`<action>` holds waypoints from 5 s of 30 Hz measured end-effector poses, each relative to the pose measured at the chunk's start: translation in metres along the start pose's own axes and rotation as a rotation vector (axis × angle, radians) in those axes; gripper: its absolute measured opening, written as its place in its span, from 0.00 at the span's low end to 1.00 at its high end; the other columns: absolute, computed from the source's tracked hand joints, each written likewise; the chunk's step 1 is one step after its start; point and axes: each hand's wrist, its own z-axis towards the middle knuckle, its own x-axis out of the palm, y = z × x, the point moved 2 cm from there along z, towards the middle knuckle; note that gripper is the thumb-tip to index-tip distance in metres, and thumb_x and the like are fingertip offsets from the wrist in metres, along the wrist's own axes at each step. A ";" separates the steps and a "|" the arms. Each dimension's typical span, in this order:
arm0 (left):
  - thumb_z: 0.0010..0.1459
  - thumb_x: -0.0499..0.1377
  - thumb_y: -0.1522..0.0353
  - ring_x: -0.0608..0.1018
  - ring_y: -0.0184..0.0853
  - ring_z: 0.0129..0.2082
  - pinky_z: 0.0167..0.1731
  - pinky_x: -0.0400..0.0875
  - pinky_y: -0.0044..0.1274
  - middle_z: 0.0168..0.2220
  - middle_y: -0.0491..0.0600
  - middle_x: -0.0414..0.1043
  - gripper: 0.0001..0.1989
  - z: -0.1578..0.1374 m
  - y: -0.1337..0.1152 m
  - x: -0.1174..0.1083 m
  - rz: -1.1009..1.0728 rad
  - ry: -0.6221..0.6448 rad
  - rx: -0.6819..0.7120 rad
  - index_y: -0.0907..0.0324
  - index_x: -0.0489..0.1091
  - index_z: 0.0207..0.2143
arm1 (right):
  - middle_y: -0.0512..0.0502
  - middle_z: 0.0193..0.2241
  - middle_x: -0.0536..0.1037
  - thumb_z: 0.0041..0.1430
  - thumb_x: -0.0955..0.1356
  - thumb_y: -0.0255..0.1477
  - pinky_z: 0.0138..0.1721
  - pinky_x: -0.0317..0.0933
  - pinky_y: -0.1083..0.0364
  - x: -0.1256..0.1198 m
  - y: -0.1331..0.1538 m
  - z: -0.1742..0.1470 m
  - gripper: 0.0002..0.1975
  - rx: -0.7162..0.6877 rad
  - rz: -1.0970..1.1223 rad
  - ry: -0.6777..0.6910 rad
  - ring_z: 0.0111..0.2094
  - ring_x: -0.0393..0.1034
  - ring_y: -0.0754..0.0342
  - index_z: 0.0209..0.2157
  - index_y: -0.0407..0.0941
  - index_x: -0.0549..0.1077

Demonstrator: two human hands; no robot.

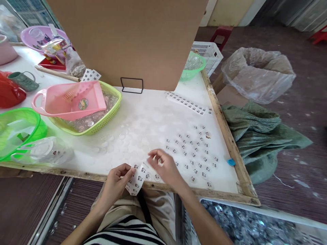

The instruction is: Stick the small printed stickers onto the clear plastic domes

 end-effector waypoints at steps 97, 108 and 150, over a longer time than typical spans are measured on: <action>0.60 0.58 0.52 0.56 0.27 0.21 0.21 0.49 0.20 0.20 0.41 0.54 0.22 -0.002 0.004 0.002 0.023 0.041 -0.007 0.60 0.64 0.23 | 0.48 0.26 0.77 0.51 0.66 0.27 0.36 0.62 0.54 -0.065 -0.089 0.093 0.02 0.190 -0.411 -0.331 0.30 0.72 0.52 0.26 0.46 0.70; 0.60 0.58 0.52 0.57 0.27 0.22 0.21 0.51 0.19 0.20 0.41 0.54 0.23 0.000 0.006 0.000 0.014 0.020 0.025 0.60 0.63 0.23 | 0.46 0.29 0.75 0.58 0.66 0.36 0.37 0.61 0.51 -0.044 -0.026 0.049 0.08 0.007 -0.262 -0.397 0.31 0.68 0.51 0.31 0.46 0.70; 0.58 0.60 0.51 0.54 0.26 0.20 0.19 0.47 0.19 0.19 0.39 0.50 0.25 0.000 0.009 0.001 -0.051 -0.118 0.014 0.58 0.57 0.21 | 0.48 0.30 0.73 0.63 0.66 0.32 0.40 0.59 0.51 0.022 0.028 -0.025 0.06 -0.239 0.008 -0.081 0.34 0.66 0.51 0.31 0.48 0.70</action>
